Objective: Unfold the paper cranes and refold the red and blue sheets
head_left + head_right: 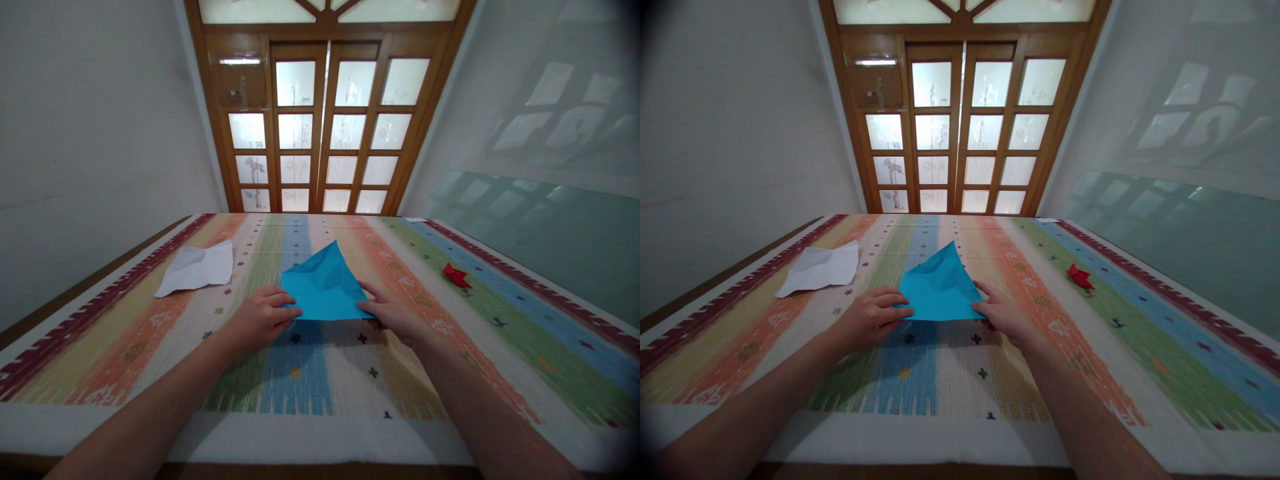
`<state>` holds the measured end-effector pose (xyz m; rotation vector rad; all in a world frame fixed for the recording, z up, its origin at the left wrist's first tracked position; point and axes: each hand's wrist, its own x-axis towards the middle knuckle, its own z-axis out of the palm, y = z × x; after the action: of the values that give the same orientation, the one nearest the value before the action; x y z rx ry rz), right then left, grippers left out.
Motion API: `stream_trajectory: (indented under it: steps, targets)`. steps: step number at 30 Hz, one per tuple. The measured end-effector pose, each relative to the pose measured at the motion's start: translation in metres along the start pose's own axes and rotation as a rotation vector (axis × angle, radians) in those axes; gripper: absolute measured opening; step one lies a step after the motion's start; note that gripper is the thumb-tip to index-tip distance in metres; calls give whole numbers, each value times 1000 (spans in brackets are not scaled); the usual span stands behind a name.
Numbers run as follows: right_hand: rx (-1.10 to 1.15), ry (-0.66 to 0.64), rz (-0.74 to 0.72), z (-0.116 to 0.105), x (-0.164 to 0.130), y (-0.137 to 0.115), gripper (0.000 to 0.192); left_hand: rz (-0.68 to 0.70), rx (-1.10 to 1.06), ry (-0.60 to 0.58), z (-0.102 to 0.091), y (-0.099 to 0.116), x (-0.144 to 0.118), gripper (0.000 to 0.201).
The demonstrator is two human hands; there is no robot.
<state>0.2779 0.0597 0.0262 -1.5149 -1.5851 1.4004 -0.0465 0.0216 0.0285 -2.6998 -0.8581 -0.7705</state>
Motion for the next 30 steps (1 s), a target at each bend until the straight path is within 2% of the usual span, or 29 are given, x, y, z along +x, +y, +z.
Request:
stream_trajectory:
  steps: [4, 7, 9, 11, 13, 16, 18, 19, 22, 24, 27, 30]
  targets:
    - [-236, 74, -89, 0, 7, 9, 70, 44, 36, -102, -1, -4, 0, 24]
    - [-599, 268, -210, 5, 6, 12, 82, 0, -26, -236, 4, -2, 0, 23]
    - [-836, 414, -361, 12, -1, 8, 86, -39, -81, -301, 9, 2, -1, 24]
    - [-1021, 512, -579, 25, -11, 0, 79, -62, -137, -340, 12, 6, 0, 28]
    - [-1129, 620, -730, 39, -22, -7, 64, -63, -187, -358, 13, 10, 0, 30]
    - [-1107, 709, -955, 57, -37, -13, 46, -54, -238, -346, 12, 17, 3, 30]
    - [-1038, 659, -1060, 64, -45, -14, 39, -37, -259, -331, 11, 21, 4, 27]
    - [-1018, 562, -1088, 66, -48, -15, 36, -29, -266, -328, 11, 23, 5, 26]
    - [-1002, 122, -1058, 70, -49, -17, 32, -11, -281, -339, 9, 29, 6, 24]
    - [-986, -23, -979, 72, -42, -15, 31, 1, -307, -358, 8, 31, 7, 24]
    - [-922, 21, -871, 69, -22, -5, 34, 31, -379, -384, 6, 33, 6, 24]
    - [-979, 77, -660, 60, -1, 13, 51, 31, -423, -400, 3, 33, 5, 30]
